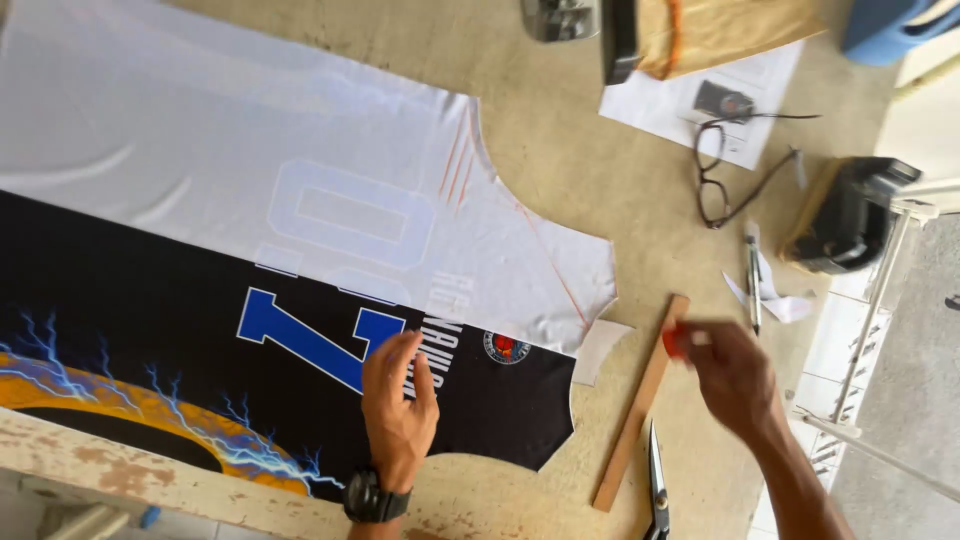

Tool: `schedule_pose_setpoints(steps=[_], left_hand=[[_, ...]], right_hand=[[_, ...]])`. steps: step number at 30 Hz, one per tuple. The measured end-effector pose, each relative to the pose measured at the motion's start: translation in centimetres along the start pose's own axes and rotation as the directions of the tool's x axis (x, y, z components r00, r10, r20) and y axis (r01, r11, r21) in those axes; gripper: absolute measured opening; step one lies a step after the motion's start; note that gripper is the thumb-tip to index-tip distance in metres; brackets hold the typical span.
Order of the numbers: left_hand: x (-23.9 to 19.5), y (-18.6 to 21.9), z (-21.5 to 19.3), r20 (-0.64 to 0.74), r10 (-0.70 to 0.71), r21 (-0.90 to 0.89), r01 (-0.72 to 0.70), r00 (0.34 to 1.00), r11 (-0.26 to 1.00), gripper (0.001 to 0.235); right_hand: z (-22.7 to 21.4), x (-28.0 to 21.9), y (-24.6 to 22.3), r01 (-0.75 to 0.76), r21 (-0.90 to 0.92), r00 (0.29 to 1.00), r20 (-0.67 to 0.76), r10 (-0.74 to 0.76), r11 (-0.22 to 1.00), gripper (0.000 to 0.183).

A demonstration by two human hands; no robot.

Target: Marking jersey fabric with a ruler and chalk, cutting it with scissors and an electric rotary cutter, and verifying items against a production list.

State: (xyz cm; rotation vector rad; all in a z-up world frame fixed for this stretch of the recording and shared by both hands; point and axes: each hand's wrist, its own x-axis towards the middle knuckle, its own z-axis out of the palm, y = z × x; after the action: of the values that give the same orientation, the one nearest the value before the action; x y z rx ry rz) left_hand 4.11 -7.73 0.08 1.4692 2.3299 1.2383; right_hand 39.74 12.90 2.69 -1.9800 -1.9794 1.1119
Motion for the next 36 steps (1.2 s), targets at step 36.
schedule_pose_setpoints(steps=[36], left_hand=[[-14.3,0.0,-9.7,0.268,-0.145,0.155,0.106,0.953,0.982,0.031]], right_hand=[[1.0,17.3,1.8,0.502,-0.302,0.717,-0.379,-0.585,0.81,0.016]])
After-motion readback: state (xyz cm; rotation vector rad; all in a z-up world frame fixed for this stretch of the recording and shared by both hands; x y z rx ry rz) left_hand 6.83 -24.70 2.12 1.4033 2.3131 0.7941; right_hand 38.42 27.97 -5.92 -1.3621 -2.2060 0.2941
